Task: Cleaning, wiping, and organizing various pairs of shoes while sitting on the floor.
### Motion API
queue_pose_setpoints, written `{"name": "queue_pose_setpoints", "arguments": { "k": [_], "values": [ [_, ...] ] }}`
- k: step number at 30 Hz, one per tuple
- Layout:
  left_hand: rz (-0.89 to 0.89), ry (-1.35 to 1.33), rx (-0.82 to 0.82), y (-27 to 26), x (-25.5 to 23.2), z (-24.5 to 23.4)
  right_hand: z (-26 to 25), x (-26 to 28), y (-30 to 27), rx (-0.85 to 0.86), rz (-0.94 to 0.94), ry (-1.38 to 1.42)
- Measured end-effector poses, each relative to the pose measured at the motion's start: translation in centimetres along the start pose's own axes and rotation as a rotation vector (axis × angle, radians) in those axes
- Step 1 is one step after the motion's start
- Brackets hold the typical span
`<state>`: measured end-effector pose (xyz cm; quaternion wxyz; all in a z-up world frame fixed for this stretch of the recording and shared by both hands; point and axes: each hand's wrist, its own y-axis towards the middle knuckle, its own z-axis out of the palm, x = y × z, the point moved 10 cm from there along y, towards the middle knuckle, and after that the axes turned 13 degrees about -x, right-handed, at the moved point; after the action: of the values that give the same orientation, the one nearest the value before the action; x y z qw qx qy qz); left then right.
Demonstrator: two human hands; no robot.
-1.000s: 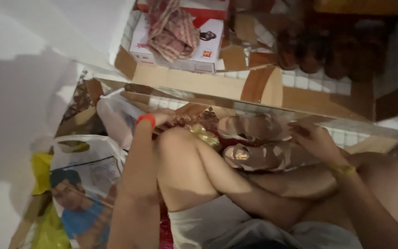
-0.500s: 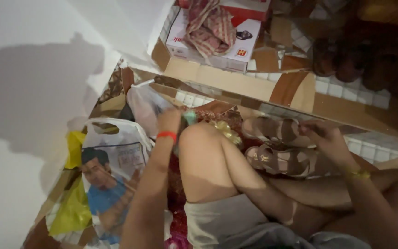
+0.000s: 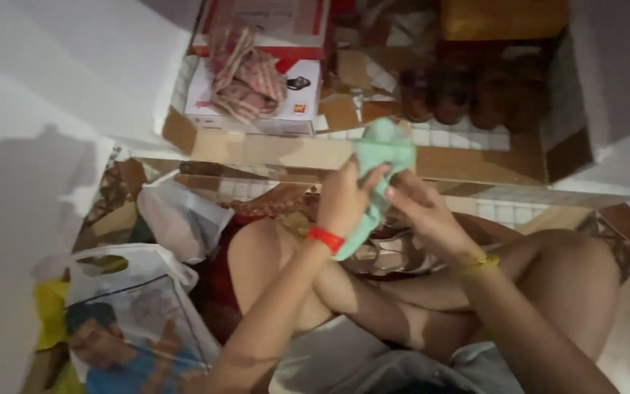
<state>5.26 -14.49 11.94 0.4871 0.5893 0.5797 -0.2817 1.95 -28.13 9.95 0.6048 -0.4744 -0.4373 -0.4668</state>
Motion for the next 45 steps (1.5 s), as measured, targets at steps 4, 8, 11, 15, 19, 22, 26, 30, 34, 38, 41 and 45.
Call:
{"name": "queue_pose_setpoints", "arguments": {
  "k": [4, 8, 11, 15, 19, 22, 26, 30, 34, 38, 41, 45],
  "values": [
    [0.071, 0.116, 0.160, -0.6, 0.9, 5.3, -2.6, -0.3, -0.1, -0.069, 0.039, 0.012],
    [0.065, -0.394, 0.362, 0.0, 0.0, 7.0, -6.9, -0.7, 0.0, -0.239, 0.077, -0.181],
    [0.140, -0.187, 0.306, 0.5, -1.8, 5.4, -11.6, -2.6, -0.4, -0.460, 0.167, -0.160],
    [0.059, 0.171, 0.117, 0.8, -0.3, 2.8, -18.6, -3.1, -1.0, -0.593, 0.164, -0.039],
    [0.143, 0.376, 0.252, -1.7, 2.6, 3.6, -25.1, 2.3, -3.1, -0.754, -0.632, -0.595],
    [0.431, 0.320, 0.513, -6.6, 4.9, 7.4, -30.0, -1.1, -5.3, -0.954, -0.419, -0.170],
    [0.606, 0.620, 0.620, -10.7, 8.5, 9.4, -29.8, -10.7, -3.9, -0.831, -0.534, -0.940],
    [0.336, 0.783, 0.713, -9.2, 12.1, 8.5, -20.1, -15.2, -4.2, -0.502, -0.348, -0.896],
    [0.511, 0.716, 0.389, -6.9, 7.3, 5.7, -8.6, -15.6, -5.6, -0.013, -0.563, -1.245],
    [0.487, 0.727, 0.423, -6.4, 6.6, 5.8, -4.9, -19.0, -6.7, 0.226, -0.833, -1.487],
    [0.594, 0.707, 0.320, -7.2, 9.3, 6.8, -1.2, -16.7, -8.8, 0.506, -0.914, -1.334],
    [0.657, 0.681, 0.199, -7.0, 6.4, 6.0, 0.5, -14.3, -6.3, 0.481, -0.725, -1.200]
  ]
}}
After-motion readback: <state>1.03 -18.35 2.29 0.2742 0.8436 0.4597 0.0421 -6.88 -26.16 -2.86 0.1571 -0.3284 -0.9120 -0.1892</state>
